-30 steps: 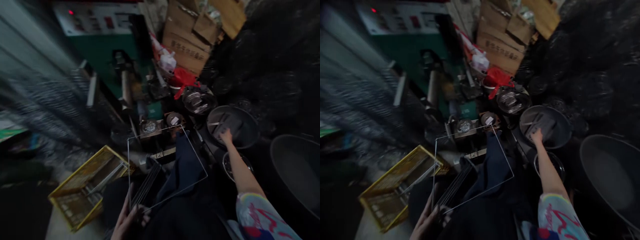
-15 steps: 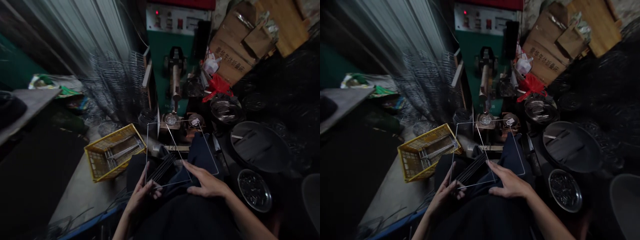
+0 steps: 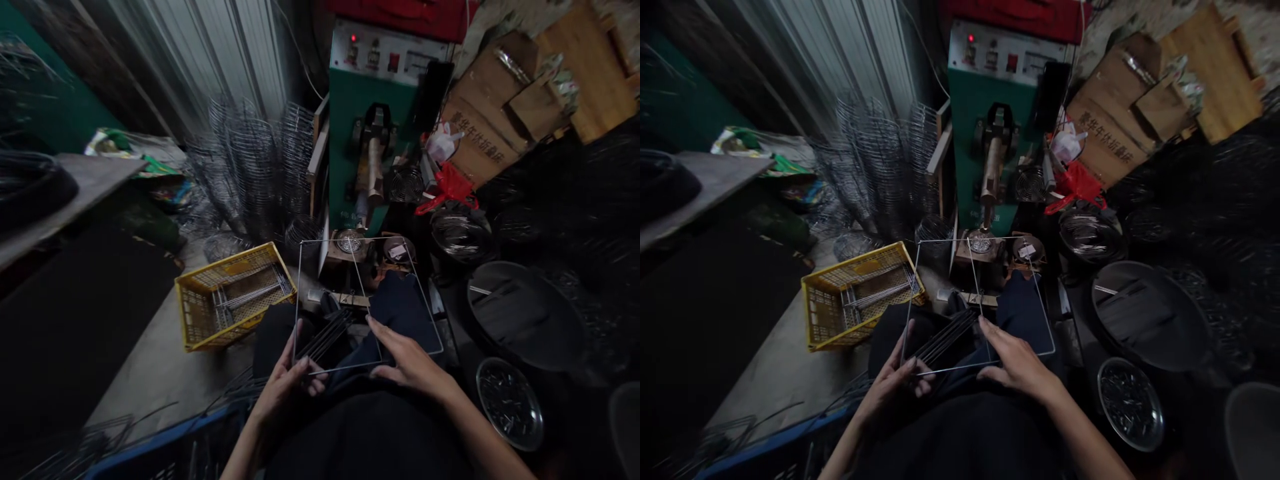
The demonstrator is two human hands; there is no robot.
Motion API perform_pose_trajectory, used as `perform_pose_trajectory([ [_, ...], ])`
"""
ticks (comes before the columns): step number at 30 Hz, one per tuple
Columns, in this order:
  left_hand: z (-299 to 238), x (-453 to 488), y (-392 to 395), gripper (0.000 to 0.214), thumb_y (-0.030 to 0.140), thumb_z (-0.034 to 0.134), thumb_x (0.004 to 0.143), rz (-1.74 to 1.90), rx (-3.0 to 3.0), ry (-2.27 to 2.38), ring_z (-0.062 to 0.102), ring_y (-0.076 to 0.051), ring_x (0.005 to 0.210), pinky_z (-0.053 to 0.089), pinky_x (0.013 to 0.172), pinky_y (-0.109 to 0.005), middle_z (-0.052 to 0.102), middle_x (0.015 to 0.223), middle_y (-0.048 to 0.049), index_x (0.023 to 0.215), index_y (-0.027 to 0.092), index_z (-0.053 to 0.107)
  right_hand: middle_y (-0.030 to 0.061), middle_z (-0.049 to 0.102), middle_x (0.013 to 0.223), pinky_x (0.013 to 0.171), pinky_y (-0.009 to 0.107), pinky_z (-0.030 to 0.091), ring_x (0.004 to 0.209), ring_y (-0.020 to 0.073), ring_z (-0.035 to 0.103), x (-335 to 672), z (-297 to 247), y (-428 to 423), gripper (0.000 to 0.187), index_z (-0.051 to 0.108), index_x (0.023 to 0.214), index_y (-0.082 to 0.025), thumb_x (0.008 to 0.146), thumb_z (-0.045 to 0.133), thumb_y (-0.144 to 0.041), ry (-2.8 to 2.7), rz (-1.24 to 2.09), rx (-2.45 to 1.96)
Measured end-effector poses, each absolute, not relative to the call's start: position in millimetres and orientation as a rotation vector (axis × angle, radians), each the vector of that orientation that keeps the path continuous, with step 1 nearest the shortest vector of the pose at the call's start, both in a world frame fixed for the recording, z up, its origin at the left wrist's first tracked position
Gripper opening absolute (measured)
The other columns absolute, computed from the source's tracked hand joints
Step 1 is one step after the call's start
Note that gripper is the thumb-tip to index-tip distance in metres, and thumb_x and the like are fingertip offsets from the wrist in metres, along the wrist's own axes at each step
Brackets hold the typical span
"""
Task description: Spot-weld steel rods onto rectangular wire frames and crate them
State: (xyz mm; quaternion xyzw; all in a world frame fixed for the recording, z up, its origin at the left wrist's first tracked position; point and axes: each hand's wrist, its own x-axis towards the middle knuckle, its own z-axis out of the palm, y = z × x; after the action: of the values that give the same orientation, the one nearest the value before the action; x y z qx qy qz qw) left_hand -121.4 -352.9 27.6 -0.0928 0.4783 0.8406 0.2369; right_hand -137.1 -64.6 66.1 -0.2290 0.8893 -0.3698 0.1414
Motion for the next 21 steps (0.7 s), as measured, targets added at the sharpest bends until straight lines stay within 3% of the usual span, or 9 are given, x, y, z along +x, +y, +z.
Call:
perform_pose_trajectory([
  [6, 27, -122, -350, 0.094, 0.039, 0.067, 0.085, 2.285, -0.232, 1.302, 0.067, -0.020, 0.060, 0.049, 0.052, -0.025, 0.071, 0.078, -0.0118, 0.154, 0.025, 0.006, -0.0022, 0.016, 0.159, 0.118, 0.042, 0.028, 0.144, 0.0216, 0.022, -128, 76, -64, 0.087, 0.004, 0.154, -0.035, 0.089, 0.061, -0.032, 2.548, -1.078, -0.641],
  [14, 32, -123, -342, 0.095, 0.036, 0.063, 0.088, 2.279, -0.180, 1.313, 0.066, -0.020, 0.059, 0.048, 0.051, -0.024, 0.070, 0.077, -0.0106, 0.153, 0.026, -0.005, -0.0002, 0.027, 0.156, 0.116, 0.042, 0.032, 0.141, 0.0233, 0.030, -127, 58, -54, 0.088, 0.014, 0.154, -0.035, 0.084, 0.067, -0.030, 2.610, -1.066, -0.615],
  [21, 34, -127, -338, 0.091, 0.036, 0.062, 0.089, 2.269, -0.162, 1.324, 0.066, -0.021, 0.061, 0.049, 0.052, -0.025, 0.071, 0.079, -0.0120, 0.154, 0.026, -0.001, -0.0021, 0.031, 0.155, 0.114, 0.041, 0.036, 0.139, 0.0231, 0.036, -131, 59, -50, 0.093, 0.018, 0.153, -0.038, 0.077, 0.069, -0.017, 2.625, -1.049, -0.547],
])
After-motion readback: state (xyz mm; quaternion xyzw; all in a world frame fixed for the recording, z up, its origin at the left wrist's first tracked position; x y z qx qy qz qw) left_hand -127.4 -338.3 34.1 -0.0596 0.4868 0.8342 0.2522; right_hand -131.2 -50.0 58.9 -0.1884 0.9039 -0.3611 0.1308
